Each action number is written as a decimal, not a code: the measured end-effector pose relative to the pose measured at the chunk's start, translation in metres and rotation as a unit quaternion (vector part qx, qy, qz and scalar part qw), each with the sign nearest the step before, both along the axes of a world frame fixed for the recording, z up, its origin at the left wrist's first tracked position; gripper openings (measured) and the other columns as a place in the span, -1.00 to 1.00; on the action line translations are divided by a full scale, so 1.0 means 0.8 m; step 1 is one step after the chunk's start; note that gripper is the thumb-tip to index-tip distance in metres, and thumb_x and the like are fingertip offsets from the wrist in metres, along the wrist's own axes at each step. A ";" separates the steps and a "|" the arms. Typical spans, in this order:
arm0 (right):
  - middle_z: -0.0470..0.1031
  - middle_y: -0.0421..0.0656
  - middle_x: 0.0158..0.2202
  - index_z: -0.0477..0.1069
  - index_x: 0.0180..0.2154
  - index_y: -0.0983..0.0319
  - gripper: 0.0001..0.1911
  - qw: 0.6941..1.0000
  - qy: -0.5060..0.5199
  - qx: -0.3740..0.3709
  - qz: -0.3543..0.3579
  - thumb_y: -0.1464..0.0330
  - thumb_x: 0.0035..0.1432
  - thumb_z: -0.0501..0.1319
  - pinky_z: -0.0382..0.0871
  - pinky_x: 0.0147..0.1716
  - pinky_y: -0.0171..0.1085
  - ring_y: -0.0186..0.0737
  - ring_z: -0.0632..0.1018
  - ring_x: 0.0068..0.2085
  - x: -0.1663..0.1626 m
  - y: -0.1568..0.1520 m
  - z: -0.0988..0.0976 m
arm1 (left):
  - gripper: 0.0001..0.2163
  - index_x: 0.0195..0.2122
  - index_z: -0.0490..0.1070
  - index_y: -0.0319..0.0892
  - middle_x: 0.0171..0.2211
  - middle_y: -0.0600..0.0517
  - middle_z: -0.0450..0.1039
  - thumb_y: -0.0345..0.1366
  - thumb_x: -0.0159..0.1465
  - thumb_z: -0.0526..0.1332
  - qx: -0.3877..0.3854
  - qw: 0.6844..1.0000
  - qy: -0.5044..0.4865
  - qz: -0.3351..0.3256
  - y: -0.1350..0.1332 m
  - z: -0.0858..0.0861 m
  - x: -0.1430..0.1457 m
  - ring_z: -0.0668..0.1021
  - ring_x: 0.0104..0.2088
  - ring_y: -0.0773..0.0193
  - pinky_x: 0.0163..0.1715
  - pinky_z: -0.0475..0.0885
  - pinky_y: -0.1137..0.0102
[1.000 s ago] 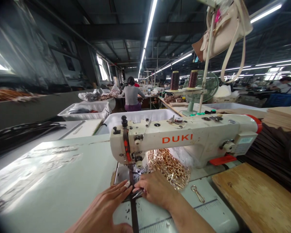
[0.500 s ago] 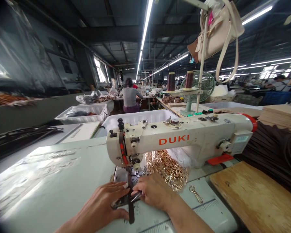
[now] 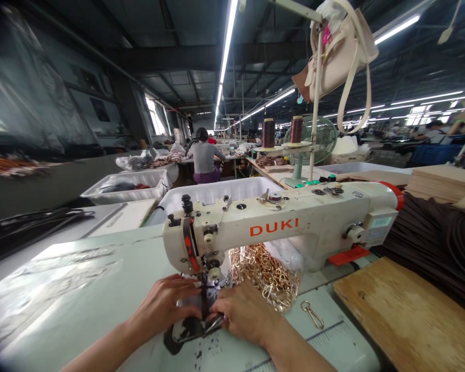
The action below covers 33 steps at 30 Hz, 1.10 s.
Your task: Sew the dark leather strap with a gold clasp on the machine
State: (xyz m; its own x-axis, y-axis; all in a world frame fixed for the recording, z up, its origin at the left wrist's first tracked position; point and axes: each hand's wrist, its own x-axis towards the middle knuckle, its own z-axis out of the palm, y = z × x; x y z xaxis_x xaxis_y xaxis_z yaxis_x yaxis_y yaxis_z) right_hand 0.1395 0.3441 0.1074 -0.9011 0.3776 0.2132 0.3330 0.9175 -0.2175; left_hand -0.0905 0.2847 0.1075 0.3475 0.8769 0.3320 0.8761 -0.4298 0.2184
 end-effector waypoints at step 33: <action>0.54 -0.32 -0.32 0.46 -0.28 0.07 -0.74 1.000 0.006 -0.014 -0.021 0.13 0.32 0.08 0.14 -0.39 -0.32 -0.28 0.54 -0.32 -0.002 0.001 -0.004 | -0.69 -0.09 0.51 -0.15 -0.16 -0.03 0.55 -0.10 0.21 0.28 -0.094 0.989 -0.069 -0.086 0.062 0.003 -0.043 0.54 -0.17 0.12 -0.14 0.44 0.32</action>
